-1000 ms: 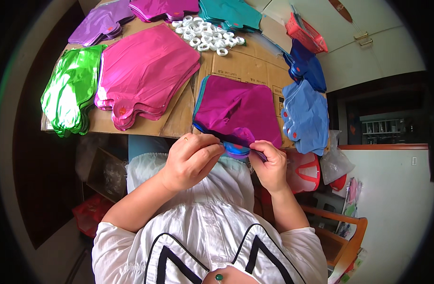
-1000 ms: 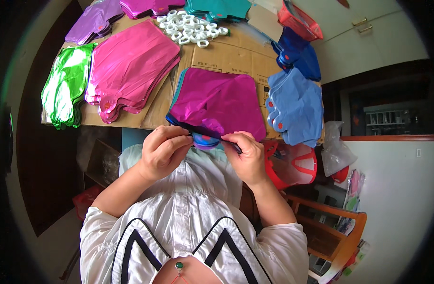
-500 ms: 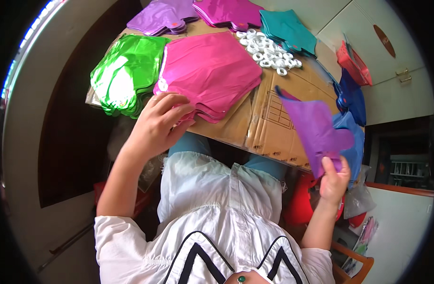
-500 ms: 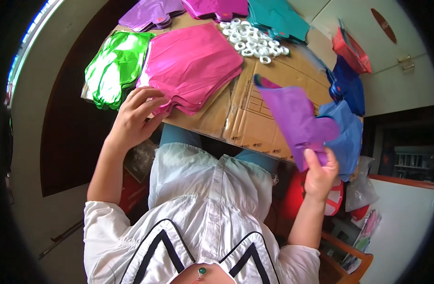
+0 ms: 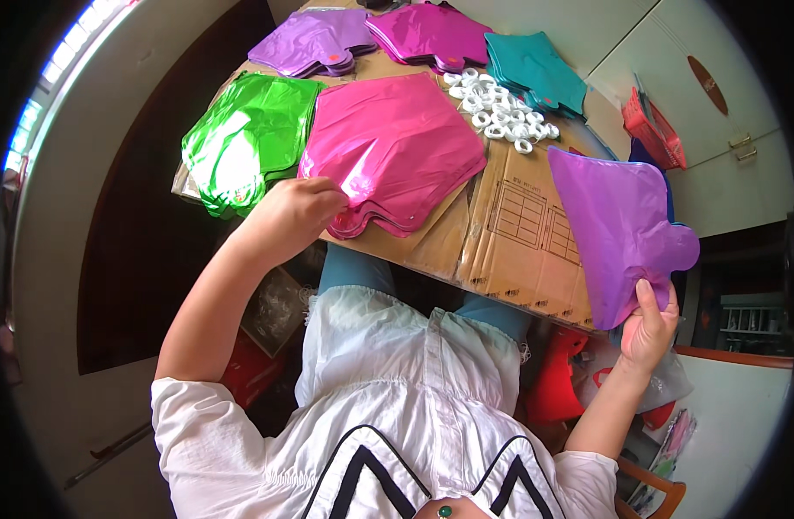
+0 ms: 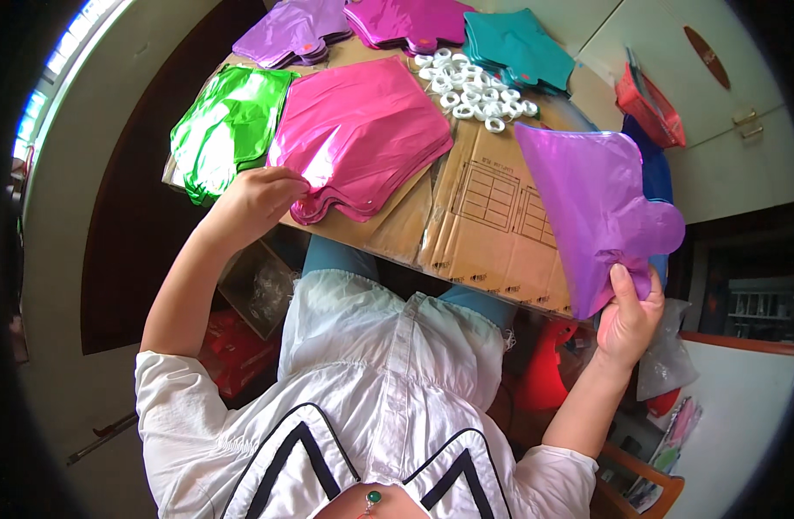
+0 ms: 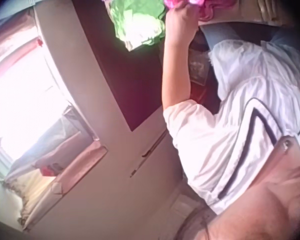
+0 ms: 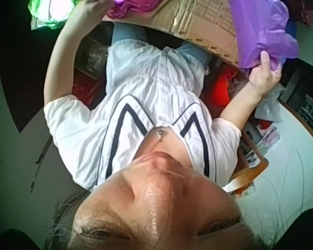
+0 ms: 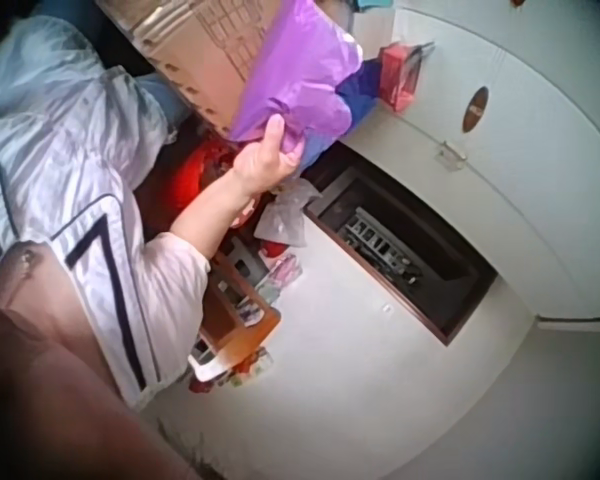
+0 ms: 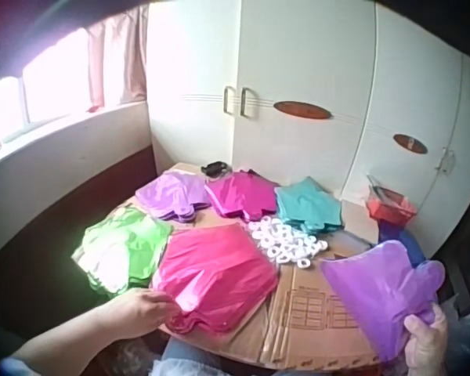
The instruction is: Sorting and stacking star-shaped foil balloons by color on a cardboard workspace.
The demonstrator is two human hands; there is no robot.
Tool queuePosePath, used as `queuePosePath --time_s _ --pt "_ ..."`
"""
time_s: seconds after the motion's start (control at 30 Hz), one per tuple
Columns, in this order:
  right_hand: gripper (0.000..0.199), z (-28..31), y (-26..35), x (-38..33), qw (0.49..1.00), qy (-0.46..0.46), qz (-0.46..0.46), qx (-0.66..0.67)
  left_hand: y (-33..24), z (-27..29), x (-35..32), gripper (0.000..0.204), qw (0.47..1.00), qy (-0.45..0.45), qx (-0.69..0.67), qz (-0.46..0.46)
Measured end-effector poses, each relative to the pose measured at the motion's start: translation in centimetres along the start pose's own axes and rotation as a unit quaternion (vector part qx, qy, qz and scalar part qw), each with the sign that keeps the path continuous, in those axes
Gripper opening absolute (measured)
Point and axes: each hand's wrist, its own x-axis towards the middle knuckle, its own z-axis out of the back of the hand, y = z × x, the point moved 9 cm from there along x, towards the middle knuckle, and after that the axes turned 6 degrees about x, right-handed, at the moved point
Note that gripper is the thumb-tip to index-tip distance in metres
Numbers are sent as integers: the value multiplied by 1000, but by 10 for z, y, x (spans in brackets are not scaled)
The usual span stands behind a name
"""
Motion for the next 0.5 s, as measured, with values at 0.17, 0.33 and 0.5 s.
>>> queuePosePath --time_s 0.17,0.33,0.5 --pt "25 0 -1 1 1000 0 -5 7 22 1 21 13 990 69 -89 86" --pt "26 2 0 0 1000 -3 -3 5 49 -13 33 11 935 224 -164 220" --pt "26 5 -1 -3 1000 -16 -10 14 62 -14 42 12 925 199 -260 193"
